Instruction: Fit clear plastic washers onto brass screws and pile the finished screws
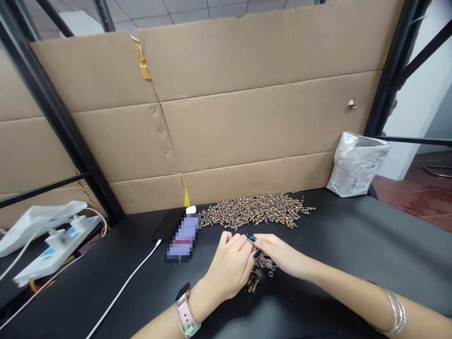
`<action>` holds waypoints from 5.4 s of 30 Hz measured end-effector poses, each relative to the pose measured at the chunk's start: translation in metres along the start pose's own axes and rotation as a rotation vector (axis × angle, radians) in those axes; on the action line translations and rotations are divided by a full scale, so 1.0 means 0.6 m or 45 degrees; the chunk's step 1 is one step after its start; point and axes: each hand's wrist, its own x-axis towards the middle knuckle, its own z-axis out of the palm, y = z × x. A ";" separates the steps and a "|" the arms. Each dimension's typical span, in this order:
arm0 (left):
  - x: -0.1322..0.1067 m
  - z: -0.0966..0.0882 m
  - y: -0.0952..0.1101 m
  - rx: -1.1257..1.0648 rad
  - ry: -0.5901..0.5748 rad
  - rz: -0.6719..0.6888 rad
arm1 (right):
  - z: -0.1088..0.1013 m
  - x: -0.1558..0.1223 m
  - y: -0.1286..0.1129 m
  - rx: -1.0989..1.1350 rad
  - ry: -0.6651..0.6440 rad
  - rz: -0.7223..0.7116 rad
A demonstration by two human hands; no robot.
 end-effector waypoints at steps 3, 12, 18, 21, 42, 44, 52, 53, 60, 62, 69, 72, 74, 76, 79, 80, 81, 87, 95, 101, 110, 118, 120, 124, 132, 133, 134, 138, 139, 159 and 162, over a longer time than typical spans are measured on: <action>0.001 0.000 0.004 -0.009 0.005 -0.028 | 0.005 -0.002 0.001 0.117 -0.034 0.071; 0.002 0.010 0.005 -0.132 0.016 -0.027 | 0.012 -0.002 0.018 0.129 0.060 0.112; 0.005 0.014 0.000 -0.365 0.018 -0.045 | 0.017 -0.004 0.023 0.121 0.056 0.029; 0.005 0.014 0.006 -0.478 0.065 -0.138 | 0.020 -0.006 0.015 0.076 0.091 -0.066; 0.002 0.015 0.019 -0.508 0.124 -0.216 | 0.023 -0.002 0.023 0.107 0.197 -0.073; 0.003 0.017 0.017 -0.500 0.142 -0.256 | 0.023 -0.002 0.025 0.118 0.168 -0.070; 0.005 0.016 0.011 -0.614 0.067 -0.174 | 0.024 -0.002 0.021 0.059 0.201 -0.083; 0.006 0.014 0.011 -0.611 0.040 -0.150 | 0.023 -0.002 0.021 0.068 0.203 -0.078; 0.007 0.010 0.008 -0.555 -0.008 -0.089 | 0.023 0.000 0.024 0.266 0.177 -0.014; 0.007 0.012 0.006 -0.555 0.023 -0.117 | 0.025 0.000 0.023 0.299 0.168 -0.011; 0.005 0.021 0.007 -0.625 0.147 -0.171 | 0.029 -0.002 0.020 0.222 0.174 -0.057; 0.005 0.023 0.008 -0.678 0.156 -0.183 | 0.029 -0.005 0.016 0.153 0.167 -0.107; 0.004 0.022 0.010 -0.663 0.135 -0.186 | 0.027 -0.005 0.014 0.140 0.158 -0.130; 0.004 0.020 0.012 -0.637 0.121 -0.185 | 0.025 -0.005 0.014 0.152 0.167 -0.119; 0.005 0.017 0.013 -0.664 0.100 -0.169 | 0.024 -0.004 0.016 0.171 0.182 -0.093; 0.005 0.017 0.013 -0.682 0.092 -0.167 | 0.024 -0.005 0.016 0.163 0.177 -0.102; 0.004 0.017 0.012 -0.693 0.090 -0.172 | 0.024 -0.005 0.015 0.147 0.170 -0.121; 0.002 0.023 0.011 -0.696 0.146 -0.276 | 0.025 -0.005 0.017 0.036 0.161 -0.145; 0.006 0.030 0.000 -0.604 0.155 -0.380 | -0.007 -0.006 0.001 -0.691 0.278 -0.337; -0.002 0.033 -0.021 -0.065 -0.062 -0.399 | -0.079 0.008 0.012 -1.179 0.086 -0.417; -0.001 0.020 -0.023 0.125 -0.033 -0.507 | -0.121 0.060 0.071 -1.492 0.262 -0.477; -0.003 0.021 -0.016 0.008 0.006 -0.514 | -0.115 0.060 0.062 -1.505 0.223 -0.499; -0.003 0.019 -0.015 0.004 0.014 -0.512 | -0.115 0.057 0.061 -1.444 0.227 -0.487; 0.000 0.016 -0.012 -0.024 0.003 -0.487 | -0.116 0.054 0.058 -1.383 0.240 -0.499; 0.001 0.017 -0.008 -0.052 0.010 -0.496 | -0.120 0.045 0.048 -1.279 0.208 -0.401; 0.001 0.017 -0.008 -0.054 0.010 -0.496 | -0.119 0.044 0.049 -1.259 0.162 -0.392; 0.000 0.017 -0.008 -0.057 0.009 -0.494 | -0.117 0.044 0.049 -1.249 0.115 -0.391; 0.000 0.017 -0.009 -0.058 0.005 -0.486 | -0.108 0.046 0.049 -1.248 0.028 -0.416; -0.001 0.016 -0.008 -0.058 0.004 -0.483 | -0.106 0.046 0.049 -1.236 0.038 -0.422; -0.001 0.013 -0.008 -0.250 0.020 -0.367 | -0.041 0.028 0.012 -0.199 -0.080 -0.128; -0.001 0.019 -0.009 -0.297 0.042 -0.285 | -0.022 0.021 0.007 0.025 -0.075 -0.028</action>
